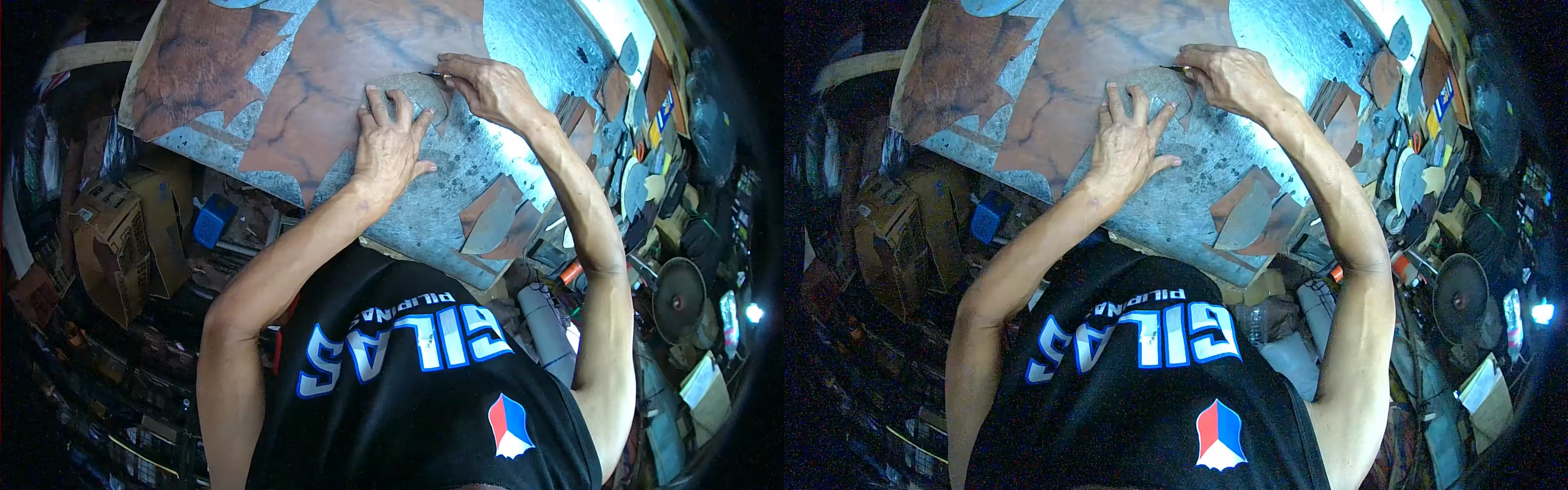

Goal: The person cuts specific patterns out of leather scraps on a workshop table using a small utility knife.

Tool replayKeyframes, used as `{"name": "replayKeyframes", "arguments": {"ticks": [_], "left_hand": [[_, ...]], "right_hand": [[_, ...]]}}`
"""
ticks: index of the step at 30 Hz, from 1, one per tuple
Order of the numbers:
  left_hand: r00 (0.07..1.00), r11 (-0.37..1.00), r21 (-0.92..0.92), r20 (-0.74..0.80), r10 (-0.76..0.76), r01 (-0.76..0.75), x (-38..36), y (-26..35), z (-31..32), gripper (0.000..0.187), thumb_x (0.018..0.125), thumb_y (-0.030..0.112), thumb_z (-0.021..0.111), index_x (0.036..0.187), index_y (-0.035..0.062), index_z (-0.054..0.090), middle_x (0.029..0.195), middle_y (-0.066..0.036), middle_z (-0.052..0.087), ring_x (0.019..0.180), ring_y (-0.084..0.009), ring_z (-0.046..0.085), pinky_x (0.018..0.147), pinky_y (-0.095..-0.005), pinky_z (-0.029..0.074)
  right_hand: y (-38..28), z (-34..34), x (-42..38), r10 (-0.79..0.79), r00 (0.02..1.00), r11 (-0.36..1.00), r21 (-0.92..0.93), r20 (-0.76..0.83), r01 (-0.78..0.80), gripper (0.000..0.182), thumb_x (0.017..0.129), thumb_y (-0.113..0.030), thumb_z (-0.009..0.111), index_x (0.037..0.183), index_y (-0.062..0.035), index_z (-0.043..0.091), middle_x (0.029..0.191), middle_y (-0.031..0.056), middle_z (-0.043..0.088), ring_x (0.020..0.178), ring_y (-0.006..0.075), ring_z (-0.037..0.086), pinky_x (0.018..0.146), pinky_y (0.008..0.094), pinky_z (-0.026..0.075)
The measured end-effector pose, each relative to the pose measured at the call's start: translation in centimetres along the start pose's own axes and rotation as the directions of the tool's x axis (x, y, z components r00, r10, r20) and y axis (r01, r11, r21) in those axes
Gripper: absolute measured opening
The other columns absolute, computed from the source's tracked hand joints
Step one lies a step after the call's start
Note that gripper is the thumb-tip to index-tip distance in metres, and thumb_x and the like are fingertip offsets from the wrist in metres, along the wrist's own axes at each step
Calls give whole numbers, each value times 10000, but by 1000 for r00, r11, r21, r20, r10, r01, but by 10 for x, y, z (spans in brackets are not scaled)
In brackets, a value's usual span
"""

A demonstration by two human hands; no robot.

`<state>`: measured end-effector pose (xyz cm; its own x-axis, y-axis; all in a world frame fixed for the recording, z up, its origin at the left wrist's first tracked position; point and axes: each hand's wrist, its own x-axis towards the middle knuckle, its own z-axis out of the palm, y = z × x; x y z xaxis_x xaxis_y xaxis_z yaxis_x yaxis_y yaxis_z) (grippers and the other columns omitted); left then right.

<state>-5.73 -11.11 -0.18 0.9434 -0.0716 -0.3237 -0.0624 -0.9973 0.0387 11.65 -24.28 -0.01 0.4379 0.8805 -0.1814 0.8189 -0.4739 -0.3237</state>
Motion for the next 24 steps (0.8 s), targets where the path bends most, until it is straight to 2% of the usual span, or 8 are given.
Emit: {"name": "replayKeyframes", "arguments": {"ticks": [14,17,19,22,24], "left_hand": [[1000,1000,6,2,4,-4,1,1,0,791,816,713,532,1453,252,444,1379,-251,379,1281,-547,361,1009,-538,440],[1000,1000,11,0,4,-4,1,1,-1,792,816,713,532,1455,255,441,1381,-250,379,1280,-546,363,1002,-539,444],[1000,1000,19,4,4,-4,1,1,-1,798,814,711,538,1457,250,438,1379,-248,382,1278,-544,366,992,-535,451],[1000,1000,21,-7,13,-13,1,0,-1,799,815,707,542,1457,243,441,1373,-247,385,1273,-543,371,986,-531,454],[1000,1000,20,-19,11,-10,1,0,0,798,813,706,547,1452,238,447,1369,-248,387,1270,-543,373,988,-531,453]], "right_hand": [[6,3,-9,-18,998,997,80,56,14,323,951,-207,561,1223,-44,626,1302,92,612,1045,326,657,903,424,541],[-2,1,-11,2,1000,992,126,13,-4,313,901,-144,568,1175,-12,642,1312,115,599,1067,337,647,905,417,549],[-11,-6,-13,90,988,975,190,128,-114,375,940,-173,555,1270,2,583,1351,146,561,1095,354,627,952,435,507],[-13,6,-20,100,994,968,227,36,-106,375,938,-165,548,1264,16,580,1355,160,553,1098,373,620,961,433,500],[-18,6,-26,149,988,957,243,52,-157,365,936,-166,552,1245,23,588,1359,164,548,1105,377,616,963,430,498]]}}
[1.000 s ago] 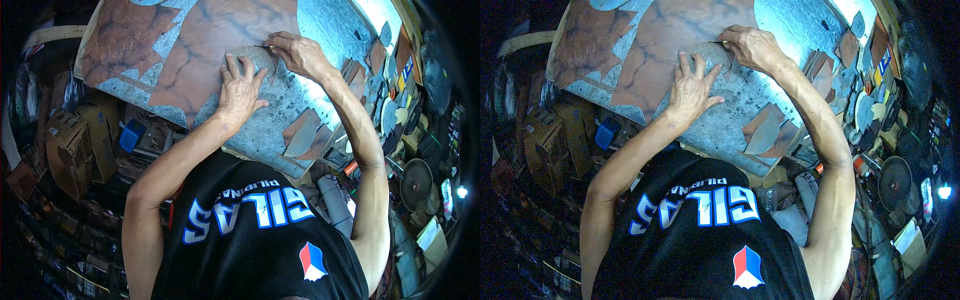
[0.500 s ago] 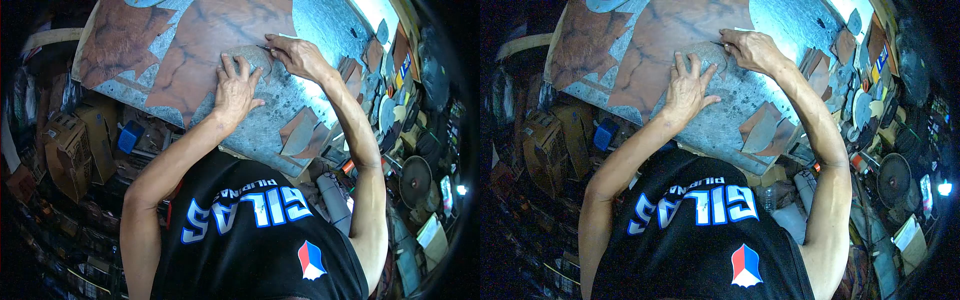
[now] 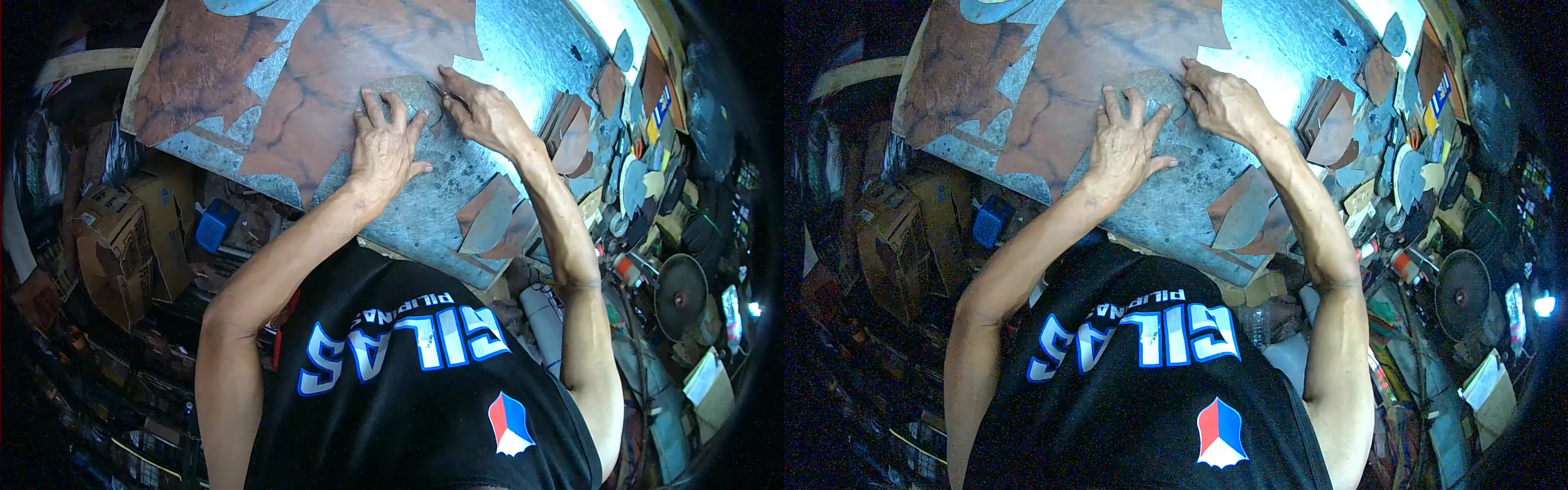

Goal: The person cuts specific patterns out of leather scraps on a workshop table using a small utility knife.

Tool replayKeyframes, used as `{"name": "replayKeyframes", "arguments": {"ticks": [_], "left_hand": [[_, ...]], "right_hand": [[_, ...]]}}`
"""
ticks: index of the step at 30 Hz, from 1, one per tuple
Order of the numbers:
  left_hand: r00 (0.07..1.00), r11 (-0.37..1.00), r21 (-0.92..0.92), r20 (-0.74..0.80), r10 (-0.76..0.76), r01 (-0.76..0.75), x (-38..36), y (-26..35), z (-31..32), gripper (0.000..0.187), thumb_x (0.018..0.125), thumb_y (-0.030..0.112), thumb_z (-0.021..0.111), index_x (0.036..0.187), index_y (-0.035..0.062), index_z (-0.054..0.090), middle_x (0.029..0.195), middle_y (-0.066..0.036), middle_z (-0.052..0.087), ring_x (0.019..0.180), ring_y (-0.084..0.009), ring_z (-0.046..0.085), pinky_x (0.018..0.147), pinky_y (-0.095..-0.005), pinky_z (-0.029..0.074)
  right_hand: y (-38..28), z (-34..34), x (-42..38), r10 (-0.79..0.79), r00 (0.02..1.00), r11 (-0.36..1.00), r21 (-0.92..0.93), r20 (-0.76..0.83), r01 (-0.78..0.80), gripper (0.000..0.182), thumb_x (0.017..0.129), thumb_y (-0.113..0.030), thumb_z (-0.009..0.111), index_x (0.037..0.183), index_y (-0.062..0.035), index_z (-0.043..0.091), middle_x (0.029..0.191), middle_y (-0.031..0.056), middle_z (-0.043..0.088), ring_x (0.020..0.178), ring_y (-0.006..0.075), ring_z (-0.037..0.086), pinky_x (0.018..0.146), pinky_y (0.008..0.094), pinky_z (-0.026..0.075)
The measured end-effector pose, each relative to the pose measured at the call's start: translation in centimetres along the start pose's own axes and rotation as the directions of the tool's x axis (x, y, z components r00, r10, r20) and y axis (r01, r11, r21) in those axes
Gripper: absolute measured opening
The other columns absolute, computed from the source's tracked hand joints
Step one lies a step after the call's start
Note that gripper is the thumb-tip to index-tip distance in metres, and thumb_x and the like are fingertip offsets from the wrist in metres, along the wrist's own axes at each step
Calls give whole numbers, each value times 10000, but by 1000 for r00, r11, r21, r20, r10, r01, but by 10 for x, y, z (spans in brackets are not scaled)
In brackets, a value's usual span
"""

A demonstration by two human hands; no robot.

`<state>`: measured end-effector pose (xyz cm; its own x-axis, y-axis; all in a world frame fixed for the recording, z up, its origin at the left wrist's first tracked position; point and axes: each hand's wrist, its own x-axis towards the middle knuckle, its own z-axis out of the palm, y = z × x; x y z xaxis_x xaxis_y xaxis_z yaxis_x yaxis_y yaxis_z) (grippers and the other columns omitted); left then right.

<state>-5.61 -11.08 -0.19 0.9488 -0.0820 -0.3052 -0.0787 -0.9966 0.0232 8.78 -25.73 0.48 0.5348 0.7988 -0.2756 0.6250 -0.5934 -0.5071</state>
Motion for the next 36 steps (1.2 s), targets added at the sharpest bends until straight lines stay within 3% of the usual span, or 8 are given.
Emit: {"name": "replayKeyframes", "arguments": {"ticks": [2,4,8,13,29,32,34,36], "left_hand": [[1000,1000,-3,-8,7,-7,-1,1,1,797,811,704,551,1447,233,454,1364,-248,389,1268,-543,374,989,-532,452],[1000,1000,-8,-10,2,-2,0,1,3,797,806,700,563,1440,228,460,1358,-252,390,1265,-543,376,990,-532,452],[1000,1000,-10,-14,4,-4,0,1,1,799,802,694,576,1437,224,459,1358,-254,387,1264,-542,377,984,-531,458],[1000,1000,-25,-18,6,-7,0,1,2,811,787,691,600,1428,213,466,1352,-261,378,1257,-560,370,969,-553,467],[999,999,-4,-18,34,-34,2,2,5,830,768,691,630,1425,211,471,1344,-263,362,1227,-563,377,895,-535,522],[998,999,23,-35,45,-45,2,1,5,824,770,699,622,1419,212,481,1330,-266,375,1215,-563,394,880,-525,532],[999,997,60,-15,45,-44,3,2,4,825,774,710,608,1422,215,478,1312,-272,395,1198,-562,416,861,-514,543],[998,995,72,-14,63,-62,4,1,7,828,777,713,602,1427,218,471,1307,-274,404,1191,-564,425,854,-512,547]], "right_hand": [[-4,4,-7,60,998,998,22,7,-61,356,934,-168,557,1227,30,596,1364,168,544,1111,382,613,965,428,495],[-3,12,-11,34,993,999,27,-110,-32,298,903,-139,560,1148,14,634,1350,181,552,1086,382,628,943,435,518],[-8,20,-15,38,981,999,2,-191,-39,289,918,-149,554,1151,-1,639,1283,196,600,1035,394,647,896,435,541],[-29,19,-23,195,962,980,14,-190,-196,277,946,-163,530,1165,-39,645,1007,217,654,864,399,674,755,457,562],[-46,37,-58,372,902,927,139,-221,-348,254,929,-146,554,1124,-15,651,986,227,661,897,403,651,785,458,520],[-49,45,-61,398,873,916,172,-282,-362,246,928,-140,556,1103,-2,661,990,236,655,891,410,647,789,460,517],[-52,48,-62,393,861,916,223,-322,-335,234,932,-133,549,1083,9,658,1027,246,637,845,439,659,721,485,552],[-56,51,-62,433,839,897,252,-329,-364,241,932,-136,553,1089,14,659,1026,242,641,885,429,648,771,470,530]]}}
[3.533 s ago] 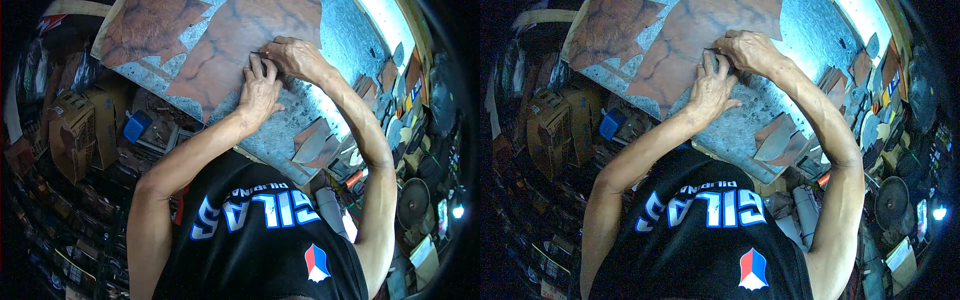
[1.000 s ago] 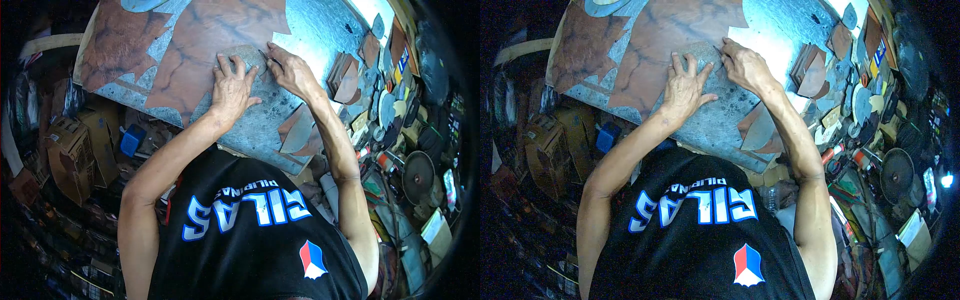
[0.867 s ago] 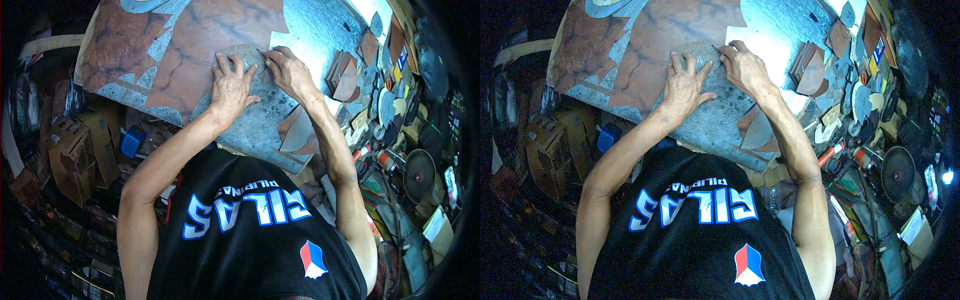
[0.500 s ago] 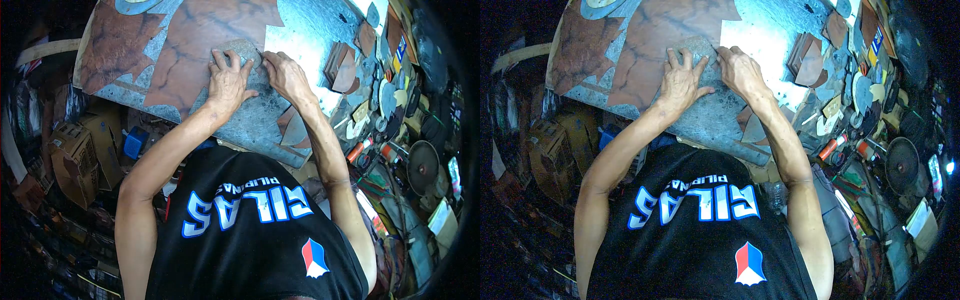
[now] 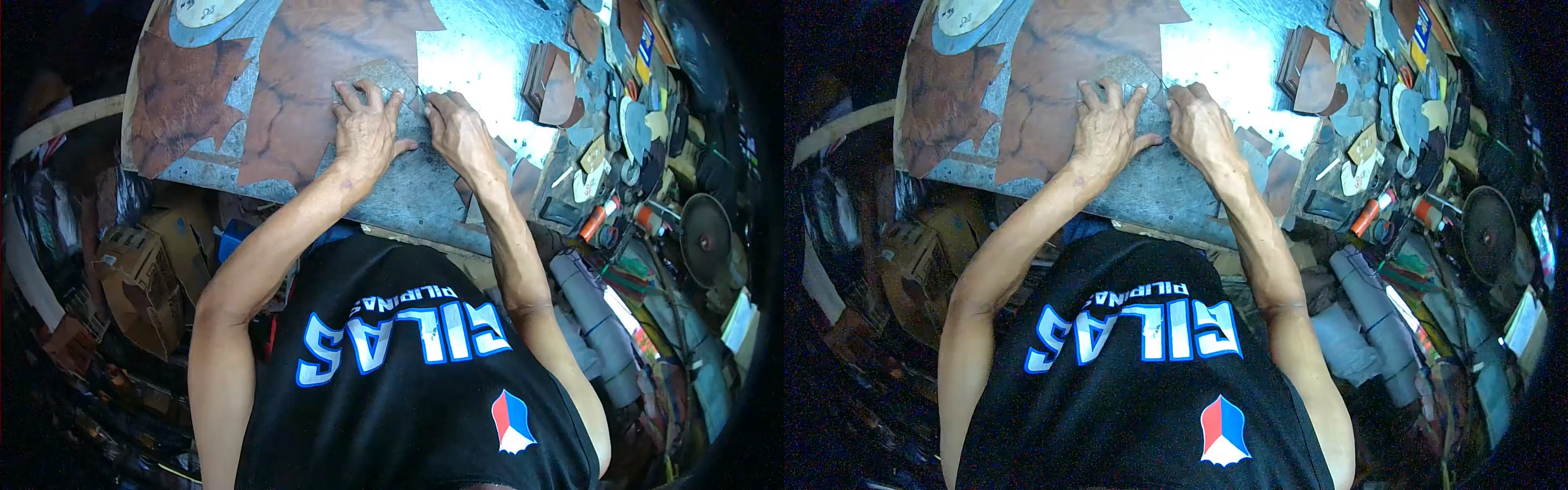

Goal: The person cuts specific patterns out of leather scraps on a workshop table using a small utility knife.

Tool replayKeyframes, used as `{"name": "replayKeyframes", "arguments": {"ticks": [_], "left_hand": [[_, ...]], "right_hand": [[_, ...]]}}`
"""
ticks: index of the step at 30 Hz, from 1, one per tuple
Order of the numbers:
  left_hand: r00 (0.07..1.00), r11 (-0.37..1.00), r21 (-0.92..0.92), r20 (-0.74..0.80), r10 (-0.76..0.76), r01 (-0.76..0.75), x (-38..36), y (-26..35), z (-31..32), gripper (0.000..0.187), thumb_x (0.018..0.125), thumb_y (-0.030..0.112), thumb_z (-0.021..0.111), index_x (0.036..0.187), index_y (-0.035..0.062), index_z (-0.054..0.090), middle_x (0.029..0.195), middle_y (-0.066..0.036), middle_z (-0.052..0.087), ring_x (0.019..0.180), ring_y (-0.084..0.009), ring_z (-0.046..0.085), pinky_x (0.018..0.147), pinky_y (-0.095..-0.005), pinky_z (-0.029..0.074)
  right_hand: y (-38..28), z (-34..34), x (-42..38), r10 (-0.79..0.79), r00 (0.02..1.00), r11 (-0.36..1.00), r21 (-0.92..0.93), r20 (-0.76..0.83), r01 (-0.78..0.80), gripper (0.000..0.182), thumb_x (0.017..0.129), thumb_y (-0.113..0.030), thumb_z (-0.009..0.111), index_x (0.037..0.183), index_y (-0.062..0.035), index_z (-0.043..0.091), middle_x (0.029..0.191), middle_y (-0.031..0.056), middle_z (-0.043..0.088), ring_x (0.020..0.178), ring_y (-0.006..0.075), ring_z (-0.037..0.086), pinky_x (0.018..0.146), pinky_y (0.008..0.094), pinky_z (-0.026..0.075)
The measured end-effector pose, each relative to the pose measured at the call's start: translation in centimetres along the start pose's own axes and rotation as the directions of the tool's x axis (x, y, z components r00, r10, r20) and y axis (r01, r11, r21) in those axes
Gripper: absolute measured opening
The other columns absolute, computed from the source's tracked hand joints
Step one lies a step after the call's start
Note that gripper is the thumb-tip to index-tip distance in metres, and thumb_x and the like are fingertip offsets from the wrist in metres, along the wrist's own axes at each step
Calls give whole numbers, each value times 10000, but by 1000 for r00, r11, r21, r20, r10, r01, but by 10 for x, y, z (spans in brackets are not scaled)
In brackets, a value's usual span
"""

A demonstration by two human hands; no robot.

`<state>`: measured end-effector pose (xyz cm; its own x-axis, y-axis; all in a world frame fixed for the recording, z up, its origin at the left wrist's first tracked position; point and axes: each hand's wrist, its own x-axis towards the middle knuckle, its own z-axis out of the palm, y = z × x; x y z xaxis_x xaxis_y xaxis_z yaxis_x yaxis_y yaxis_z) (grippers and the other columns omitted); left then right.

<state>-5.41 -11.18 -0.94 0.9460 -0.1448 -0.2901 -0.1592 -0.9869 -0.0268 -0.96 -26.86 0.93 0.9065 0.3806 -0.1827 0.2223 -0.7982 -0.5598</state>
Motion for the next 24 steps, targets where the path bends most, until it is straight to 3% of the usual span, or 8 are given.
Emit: {"name": "replayKeyframes", "arguments": {"ticks": [5,14,16,20,22,24], "left_hand": [[998,1000,-10,54,18,-18,3,-3,-6,858,750,724,617,1422,213,467,1328,-255,404,1221,-559,426,886,-514,510],[973,968,118,89,212,-221,13,-20,-12,885,741,709,645,1425,178,461,1247,-282,475,1084,-546,554,788,-496,554],[956,947,148,107,272,-286,16,-25,-16,896,752,674,656,1454,162,437,1176,-277,514,964,-497,615,746,-494,581],[920,915,125,134,368,-384,22,-34,-14,906,740,655,679,1450,148,439,1131,-251,540,897,-421,642,706,-485,581],[918,897,197,74,389,-396,23,-34,-13,876,752,623,689,1443,144,446,1093,-232,557,833,-357,651,677,-480,576],[903,878,215,97,418,-429,26,-36,-13,853,766,607,687,1438,141,448,1086,-235,560,824,-357,653,659,-487,572]], "right_hand": [[-11,7,-9,129,991,990,70,-42,-126,252,932,-138,557,1084,36,658,1068,240,634,956,416,634,846,447,507],[-21,38,-18,218,942,973,136,-256,-188,263,931,-134,547,1064,65,655,1099,249,624,991,413,625,881,437,499],[-27,41,-19,245,929,964,167,-277,-205,231,932,-139,538,1037,37,645,1037,288,593,869,466,635,756,509,532],[-50,47,-22,407,871,910,204,-275,-360,239,932,-146,537,1042,39,643,1007,295,595,848,476,635,727,518,533],[-53,55,-21,424,849,905,185,-316,-384,246,931,-151,540,1050,40,640,968,304,594,841,479,635,714,521,532],[-56,59,-19,445,832,895,205,-331,-397,247,929,-152,543,1050,40,639,959,308,594,832,481,635,709,519,532]]}}
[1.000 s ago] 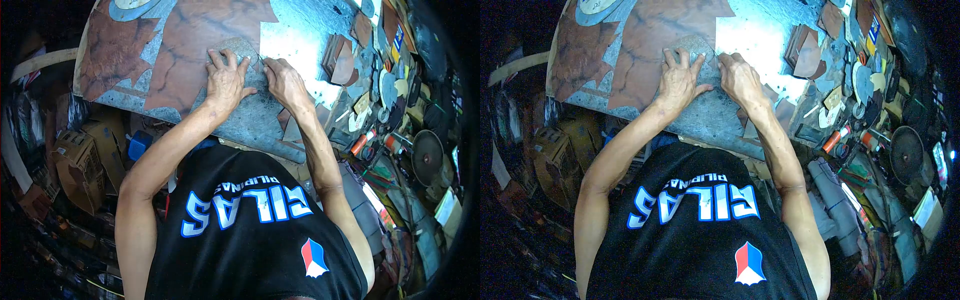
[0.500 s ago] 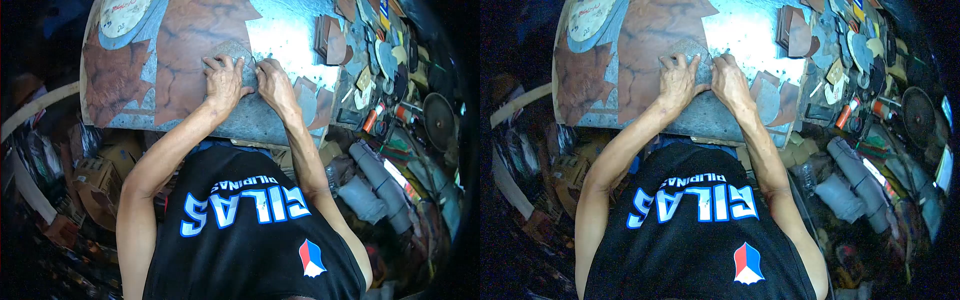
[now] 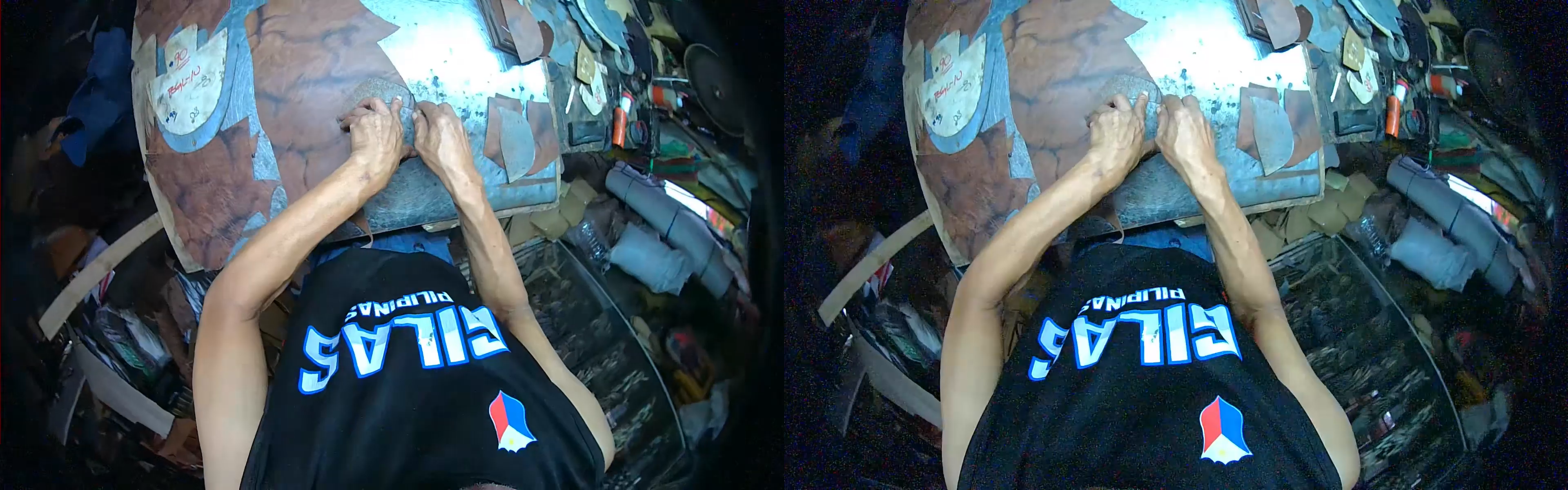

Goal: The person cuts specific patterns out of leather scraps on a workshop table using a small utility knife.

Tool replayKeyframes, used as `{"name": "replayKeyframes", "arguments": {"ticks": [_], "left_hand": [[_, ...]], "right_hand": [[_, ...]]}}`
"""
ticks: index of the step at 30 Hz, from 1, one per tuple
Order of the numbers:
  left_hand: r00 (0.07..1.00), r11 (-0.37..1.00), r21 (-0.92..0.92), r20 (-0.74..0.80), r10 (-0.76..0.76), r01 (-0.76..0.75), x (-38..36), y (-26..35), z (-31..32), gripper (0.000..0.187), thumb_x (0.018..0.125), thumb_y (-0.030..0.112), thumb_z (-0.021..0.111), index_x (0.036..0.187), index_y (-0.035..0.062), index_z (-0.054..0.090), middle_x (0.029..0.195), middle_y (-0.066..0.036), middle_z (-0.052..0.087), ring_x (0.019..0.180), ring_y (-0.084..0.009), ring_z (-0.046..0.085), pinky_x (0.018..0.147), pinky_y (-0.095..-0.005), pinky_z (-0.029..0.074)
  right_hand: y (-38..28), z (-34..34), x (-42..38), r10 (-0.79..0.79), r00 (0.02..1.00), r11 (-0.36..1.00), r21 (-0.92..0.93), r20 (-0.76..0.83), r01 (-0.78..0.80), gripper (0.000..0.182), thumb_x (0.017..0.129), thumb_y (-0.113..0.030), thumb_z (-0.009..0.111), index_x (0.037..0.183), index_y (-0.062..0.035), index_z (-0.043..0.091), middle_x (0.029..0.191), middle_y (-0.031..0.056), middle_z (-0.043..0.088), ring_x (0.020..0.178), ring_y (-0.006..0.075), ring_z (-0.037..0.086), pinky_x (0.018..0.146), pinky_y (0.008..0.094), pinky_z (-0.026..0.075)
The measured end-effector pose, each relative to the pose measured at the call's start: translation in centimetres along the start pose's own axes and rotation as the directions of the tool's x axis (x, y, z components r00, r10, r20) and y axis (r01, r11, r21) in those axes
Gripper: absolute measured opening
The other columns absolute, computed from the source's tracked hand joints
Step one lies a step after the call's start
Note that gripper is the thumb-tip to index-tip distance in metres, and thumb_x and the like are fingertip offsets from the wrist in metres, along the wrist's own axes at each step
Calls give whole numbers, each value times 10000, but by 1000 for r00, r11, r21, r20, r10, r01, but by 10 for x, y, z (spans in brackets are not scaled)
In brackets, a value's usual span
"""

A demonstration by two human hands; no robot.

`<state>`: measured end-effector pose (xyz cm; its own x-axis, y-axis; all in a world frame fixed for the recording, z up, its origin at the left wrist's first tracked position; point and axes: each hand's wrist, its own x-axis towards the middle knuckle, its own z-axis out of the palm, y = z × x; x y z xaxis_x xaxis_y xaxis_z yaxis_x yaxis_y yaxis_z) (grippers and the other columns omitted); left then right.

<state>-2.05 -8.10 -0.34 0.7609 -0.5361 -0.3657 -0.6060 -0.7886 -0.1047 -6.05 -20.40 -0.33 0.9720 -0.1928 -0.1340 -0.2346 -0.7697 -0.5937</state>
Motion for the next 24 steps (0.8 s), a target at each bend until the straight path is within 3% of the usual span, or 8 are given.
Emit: {"name": "replayKeyframes", "arguments": {"ticks": [5,7,8,10,13,24], "left_hand": [[996,995,51,8,89,-90,4,-7,6,773,814,533,674,1423,113,451,1072,-237,565,791,-356,658,589,-496,561],[991,986,118,-54,124,-117,6,-8,13,639,886,404,620,1414,86,450,1045,-236,574,756,-359,659,532,-477,551],[990,985,121,-55,133,-126,7,-8,17,639,886,404,620,1414,86,450,1045,-236,574,756,-359,659,532,-477,551],[984,974,178,-79,158,-142,8,-9,18,545,922,270,552,1417,69,446,1017,-241,580,724,-358,657,506,-456,546],[978,964,173,-17,207,-201,7,-10,12,539,926,199,511,1440,63,425,1003,-252,583,724,-356,661,493,-456,545],[966,949,196,-17,257,-248,9,-14,15,558,938,197,470,1465,33,384,1025,-287,584,743,-349,666,510,-453,562]], "right_hand": [[-9,9,-5,36,995,999,7,-90,-35,254,916,-145,551,1054,51,635,923,322,600,817,483,638,703,516,534],[-17,9,-7,143,986,989,46,-83,-139,261,905,-137,554,1059,53,645,952,326,627,909,471,613,824,500,488],[-18,11,-8,150,985,988,47,-88,-147,261,905,-137,554,1059,53,645,952,326,627,909,471,613,824,500,488],[-16,17,-8,83,986,996,30,-146,-80,257,901,-128,558,1036,77,633,922,328,616,806,479,642,698,513,535],[-18,22,-9,94,978,996,29,-188,-90,252,894,-126,569,1018,85,632,916,327,617,801,480,641,694,510,534],[-19,28,-14,133,975,990,68,-179,-123,229,878,-125,563,919,92,623,859,326,616,808,482,624,722,524,512]]}}
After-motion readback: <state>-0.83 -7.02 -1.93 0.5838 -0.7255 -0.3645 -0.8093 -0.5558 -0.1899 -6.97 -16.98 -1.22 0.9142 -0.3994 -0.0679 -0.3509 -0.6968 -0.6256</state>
